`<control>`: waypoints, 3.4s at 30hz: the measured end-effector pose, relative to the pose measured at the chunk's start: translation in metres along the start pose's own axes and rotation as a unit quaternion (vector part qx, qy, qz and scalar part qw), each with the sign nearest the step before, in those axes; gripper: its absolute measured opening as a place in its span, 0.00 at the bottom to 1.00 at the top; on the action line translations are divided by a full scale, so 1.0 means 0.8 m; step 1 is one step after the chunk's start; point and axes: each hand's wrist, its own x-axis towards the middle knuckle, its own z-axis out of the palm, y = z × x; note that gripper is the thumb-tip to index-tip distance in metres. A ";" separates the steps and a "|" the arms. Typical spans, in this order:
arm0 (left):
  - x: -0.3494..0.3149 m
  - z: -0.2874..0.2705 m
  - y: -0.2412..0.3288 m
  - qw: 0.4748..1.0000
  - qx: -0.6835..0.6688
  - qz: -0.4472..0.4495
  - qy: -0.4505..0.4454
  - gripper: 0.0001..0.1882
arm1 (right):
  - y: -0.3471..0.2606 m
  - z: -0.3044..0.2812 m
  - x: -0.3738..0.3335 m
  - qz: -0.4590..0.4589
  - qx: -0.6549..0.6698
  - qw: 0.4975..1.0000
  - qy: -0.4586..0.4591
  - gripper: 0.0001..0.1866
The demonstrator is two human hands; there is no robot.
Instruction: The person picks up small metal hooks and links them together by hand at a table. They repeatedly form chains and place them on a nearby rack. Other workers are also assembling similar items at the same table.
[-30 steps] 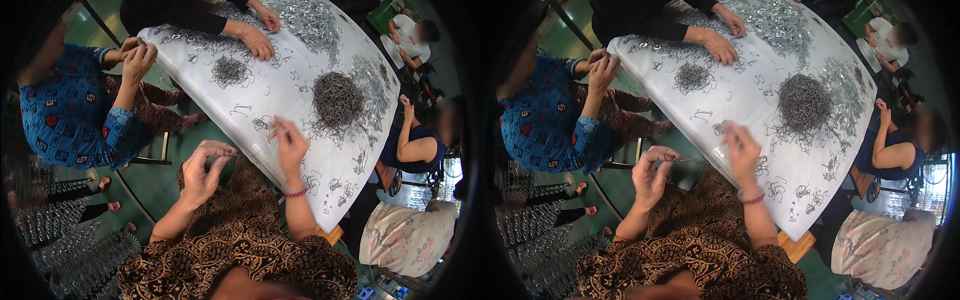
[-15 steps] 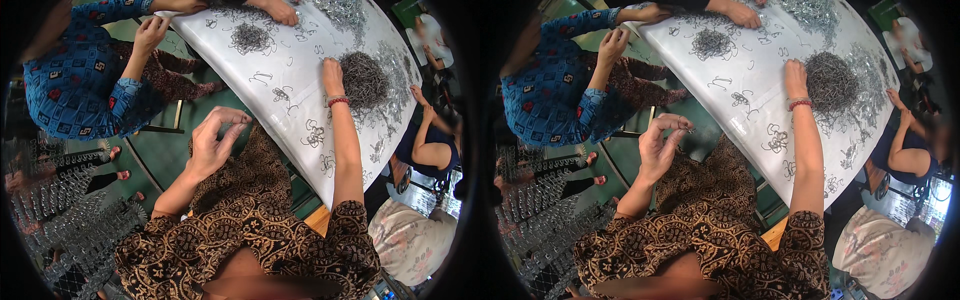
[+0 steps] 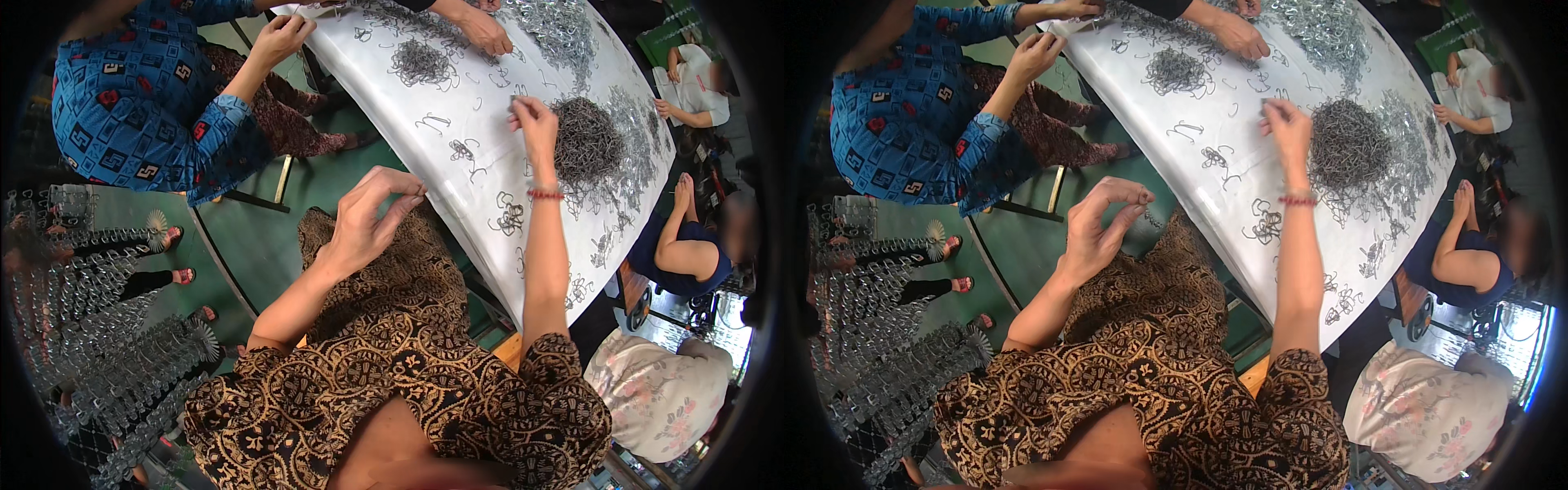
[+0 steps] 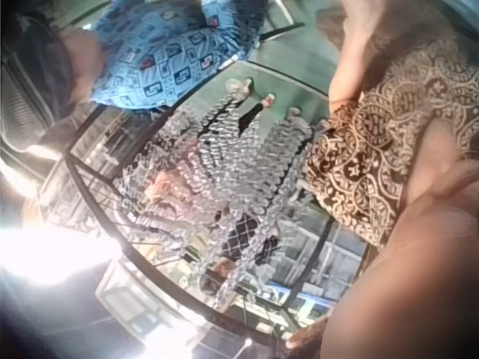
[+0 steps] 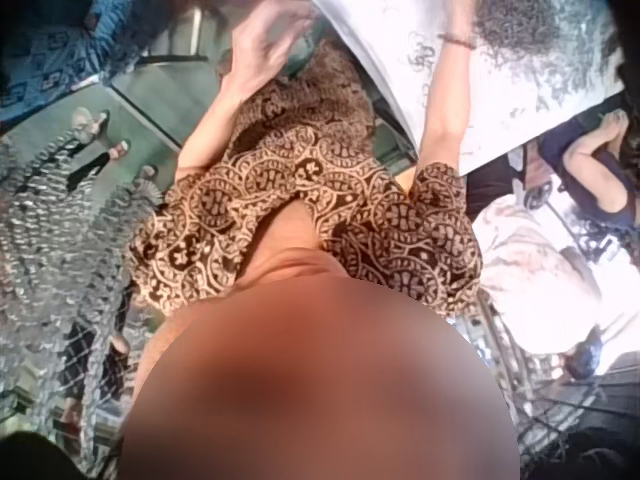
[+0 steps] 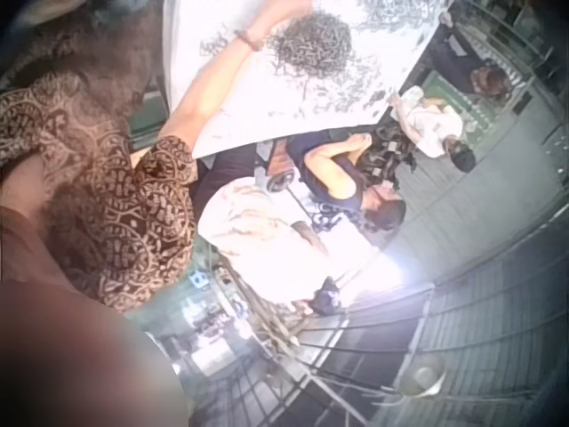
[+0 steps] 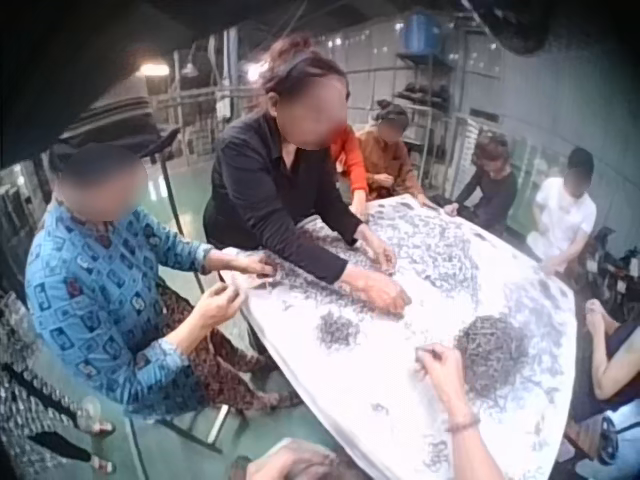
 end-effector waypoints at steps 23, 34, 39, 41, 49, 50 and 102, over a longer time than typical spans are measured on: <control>-0.015 0.014 -0.050 0.997 0.010 -0.073 0.019 0.14 | -0.109 0.128 -0.231 0.050 0.424 0.904 0.021 0.17; 0.063 0.077 -0.129 0.955 0.203 -0.147 -0.161 0.13 | -0.113 0.117 -0.280 0.087 0.448 0.890 -0.006 0.13; 0.073 0.089 -0.129 0.919 0.286 -0.154 -0.222 0.10 | -0.118 0.119 -0.290 0.092 0.432 0.897 -0.010 0.11; 0.075 0.090 -0.128 0.922 0.285 -0.157 -0.211 0.09 | -0.117 0.117 -0.289 0.090 0.434 0.896 -0.008 0.11; 0.084 0.066 -0.099 0.974 0.146 -0.140 -0.105 0.05 | -0.129 0.119 -0.279 0.062 0.449 0.891 0.010 0.12; 0.084 0.058 -0.088 0.976 0.122 -0.158 -0.088 0.06 | -0.130 0.119 -0.278 0.055 0.444 0.894 0.014 0.12; 0.040 -0.018 0.030 0.992 -0.074 -0.103 0.003 0.05 | 0.041 -0.010 0.073 -0.026 -0.427 0.903 0.032 0.09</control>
